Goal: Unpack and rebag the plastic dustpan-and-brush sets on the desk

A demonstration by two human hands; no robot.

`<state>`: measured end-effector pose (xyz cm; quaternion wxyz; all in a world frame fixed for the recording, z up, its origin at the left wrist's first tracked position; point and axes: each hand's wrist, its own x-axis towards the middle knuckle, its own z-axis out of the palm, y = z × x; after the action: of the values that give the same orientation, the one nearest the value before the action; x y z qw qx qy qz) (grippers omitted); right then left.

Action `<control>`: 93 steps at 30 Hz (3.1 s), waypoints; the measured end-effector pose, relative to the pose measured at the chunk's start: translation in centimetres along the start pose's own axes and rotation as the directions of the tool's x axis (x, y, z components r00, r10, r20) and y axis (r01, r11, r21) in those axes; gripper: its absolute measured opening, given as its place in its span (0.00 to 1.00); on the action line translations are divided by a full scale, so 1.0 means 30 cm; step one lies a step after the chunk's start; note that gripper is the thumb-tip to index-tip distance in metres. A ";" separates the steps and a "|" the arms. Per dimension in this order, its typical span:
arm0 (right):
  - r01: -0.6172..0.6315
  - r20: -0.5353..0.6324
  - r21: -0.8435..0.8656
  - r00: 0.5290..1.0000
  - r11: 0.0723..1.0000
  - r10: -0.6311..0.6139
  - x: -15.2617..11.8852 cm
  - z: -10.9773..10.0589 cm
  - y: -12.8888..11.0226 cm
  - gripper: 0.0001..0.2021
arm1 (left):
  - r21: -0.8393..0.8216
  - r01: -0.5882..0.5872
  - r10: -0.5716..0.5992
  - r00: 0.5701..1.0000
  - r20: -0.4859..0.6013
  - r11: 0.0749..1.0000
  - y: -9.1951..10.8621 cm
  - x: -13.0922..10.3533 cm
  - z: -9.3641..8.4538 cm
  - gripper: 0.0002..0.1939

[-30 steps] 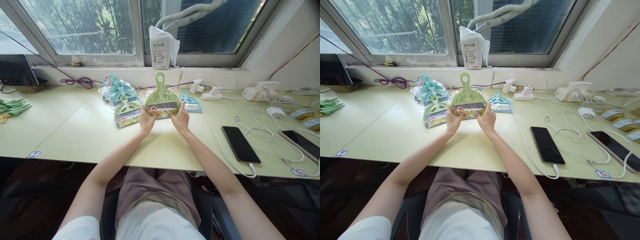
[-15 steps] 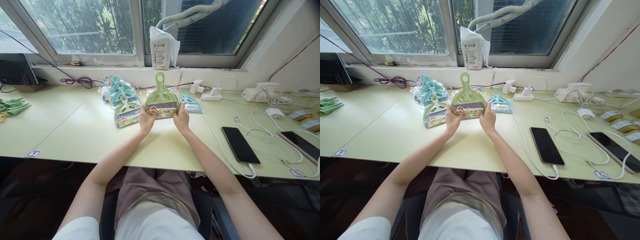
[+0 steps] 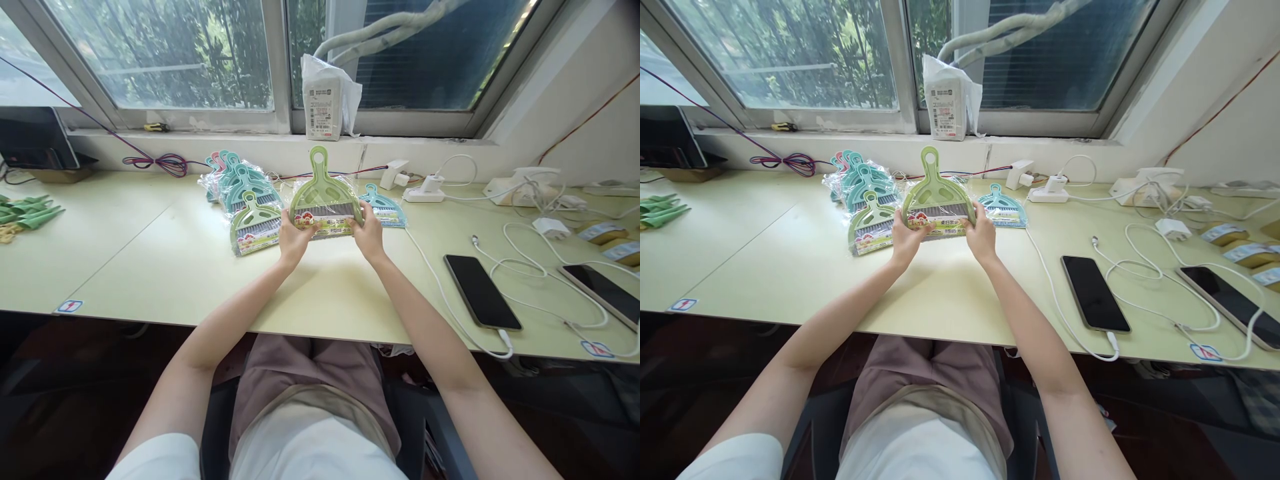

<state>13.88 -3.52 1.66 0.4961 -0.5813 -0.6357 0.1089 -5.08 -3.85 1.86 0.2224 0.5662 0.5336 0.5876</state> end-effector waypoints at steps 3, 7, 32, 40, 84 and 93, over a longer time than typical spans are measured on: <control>0.007 0.017 0.046 1.000 0.999 -0.008 0.009 0.000 0.013 0.24 | -0.012 -0.002 0.002 1.000 0.010 1.000 -0.005 0.003 -0.002 0.30; 0.007 0.030 0.083 0.999 0.997 -0.010 0.014 0.000 0.017 0.25 | -0.034 -0.002 0.002 1.000 0.027 0.999 -0.008 0.004 -0.002 0.29; 0.022 0.022 0.053 0.999 0.998 -0.023 -0.010 0.004 -0.012 0.27 | -0.026 -0.031 0.031 0.999 -0.010 0.999 -0.009 0.002 -0.007 0.30; -0.098 -0.133 -0.150 0.988 0.984 0.078 -0.059 0.028 -0.071 0.37 | 0.014 -0.050 0.050 0.999 -0.013 0.999 0.021 -0.032 0.006 0.31; -0.086 -0.227 -0.133 0.972 0.987 0.054 -0.052 0.029 -0.108 0.32 | 0.185 -0.053 0.065 0.996 -0.060 0.981 0.006 0.003 0.018 0.29; -0.113 -0.206 -0.139 0.975 0.984 0.083 -0.040 0.026 -0.092 0.33 | 0.172 -0.098 0.103 0.995 -0.018 0.980 0.002 0.018 0.009 0.22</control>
<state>11.33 -5.03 2.65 0.5063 -0.6555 -0.5597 0.0264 -4.96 -3.30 2.08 0.1356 0.6015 0.5558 0.5576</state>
